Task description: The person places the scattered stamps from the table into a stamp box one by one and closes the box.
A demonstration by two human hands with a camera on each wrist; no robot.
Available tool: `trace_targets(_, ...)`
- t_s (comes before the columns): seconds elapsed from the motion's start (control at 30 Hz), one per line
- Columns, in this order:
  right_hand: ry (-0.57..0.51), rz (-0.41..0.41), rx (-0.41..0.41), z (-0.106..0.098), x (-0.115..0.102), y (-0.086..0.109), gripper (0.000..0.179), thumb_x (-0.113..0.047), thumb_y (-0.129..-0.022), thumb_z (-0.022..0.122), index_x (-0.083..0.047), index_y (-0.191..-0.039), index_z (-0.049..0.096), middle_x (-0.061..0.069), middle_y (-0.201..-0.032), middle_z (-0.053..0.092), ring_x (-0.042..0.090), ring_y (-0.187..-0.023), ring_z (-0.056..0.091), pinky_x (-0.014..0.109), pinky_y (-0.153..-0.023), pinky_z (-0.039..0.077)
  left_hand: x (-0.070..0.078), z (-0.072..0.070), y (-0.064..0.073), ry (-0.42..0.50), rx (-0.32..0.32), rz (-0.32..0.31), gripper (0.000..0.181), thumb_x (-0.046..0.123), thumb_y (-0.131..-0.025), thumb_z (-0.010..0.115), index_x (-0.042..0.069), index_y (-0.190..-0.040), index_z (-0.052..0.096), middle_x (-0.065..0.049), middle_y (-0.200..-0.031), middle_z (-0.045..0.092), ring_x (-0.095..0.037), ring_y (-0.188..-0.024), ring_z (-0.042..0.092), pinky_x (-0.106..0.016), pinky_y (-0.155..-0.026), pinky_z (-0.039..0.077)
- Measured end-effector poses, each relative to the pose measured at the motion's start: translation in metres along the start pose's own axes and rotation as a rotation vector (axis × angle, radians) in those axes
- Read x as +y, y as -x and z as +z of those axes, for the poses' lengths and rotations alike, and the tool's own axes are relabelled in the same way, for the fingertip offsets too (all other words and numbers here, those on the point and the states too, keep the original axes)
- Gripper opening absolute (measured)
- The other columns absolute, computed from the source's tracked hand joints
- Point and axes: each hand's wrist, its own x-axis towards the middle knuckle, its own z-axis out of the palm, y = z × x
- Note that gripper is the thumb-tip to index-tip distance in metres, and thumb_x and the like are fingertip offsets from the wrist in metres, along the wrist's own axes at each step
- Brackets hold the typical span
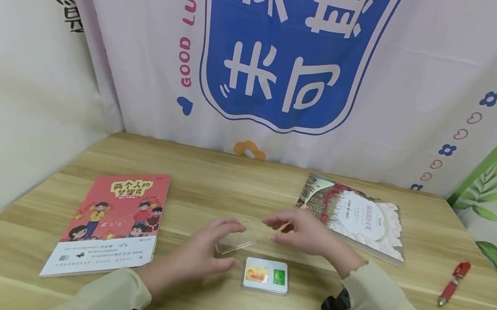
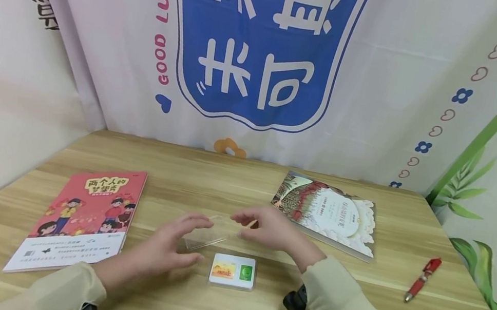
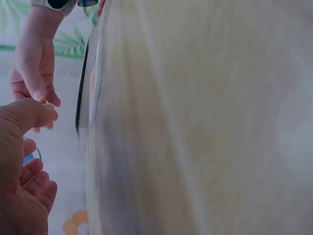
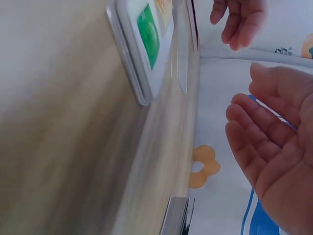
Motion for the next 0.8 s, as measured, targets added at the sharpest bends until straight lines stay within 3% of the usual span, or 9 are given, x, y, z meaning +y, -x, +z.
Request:
trace_targets(0.2,0.128,-0.049,-0.178,0.005,-0.003,-0.026,0.044,-0.013,-0.085,0.065,-0.008,-0.128,0.055,0.007,-0.13,0.055,0.025,-0.117,0.052,0.04,-0.095,0.046,-0.012,-0.011,0.002,0.0,0.01,-0.173,0.064,0.011,-0.074,0.075,0.007,-0.132,0.049,-0.013,-0.138,0.044,-0.035,-0.124,0.044,-0.054,-0.1,0.037)
trace_targets(0.4,0.229,-0.01,-0.264,0.014,0.002,-0.043,0.055,-0.015,-0.082,0.069,-0.013,-0.133,0.05,0.006,-0.14,0.046,0.023,-0.129,0.04,0.042,-0.107,0.033,-0.024,-0.011,0.0,-0.005,-0.026,-0.286,0.071,0.022,-0.074,0.076,0.011,-0.137,0.044,-0.012,-0.141,0.041,-0.034,-0.127,0.041,-0.053,-0.103,0.033)
trace_targets(0.6,0.194,0.055,-0.302,0.019,0.006,-0.053,0.062,-0.013,-0.081,0.07,-0.014,-0.137,0.045,0.005,-0.146,0.038,0.024,-0.134,0.033,0.043,-0.11,0.026,-0.031,-0.008,-0.004,-0.031,-0.092,-0.277,0.075,0.028,-0.073,0.077,0.011,-0.138,0.043,-0.012,-0.141,0.041,-0.034,-0.129,0.037,-0.053,-0.105,0.03)
trace_targets(0.8,0.22,0.039,-0.333,0.022,0.007,-0.058,0.061,-0.015,-0.081,0.07,-0.014,-0.137,0.046,0.005,-0.147,0.036,0.023,-0.135,0.032,0.041,-0.111,0.025,-0.038,-0.011,-0.006,-0.065,-0.128,-0.25,0.07,0.032,-0.075,0.075,0.011,-0.136,0.046,-0.01,-0.14,0.043,-0.032,-0.131,0.035,-0.051,-0.107,0.028)
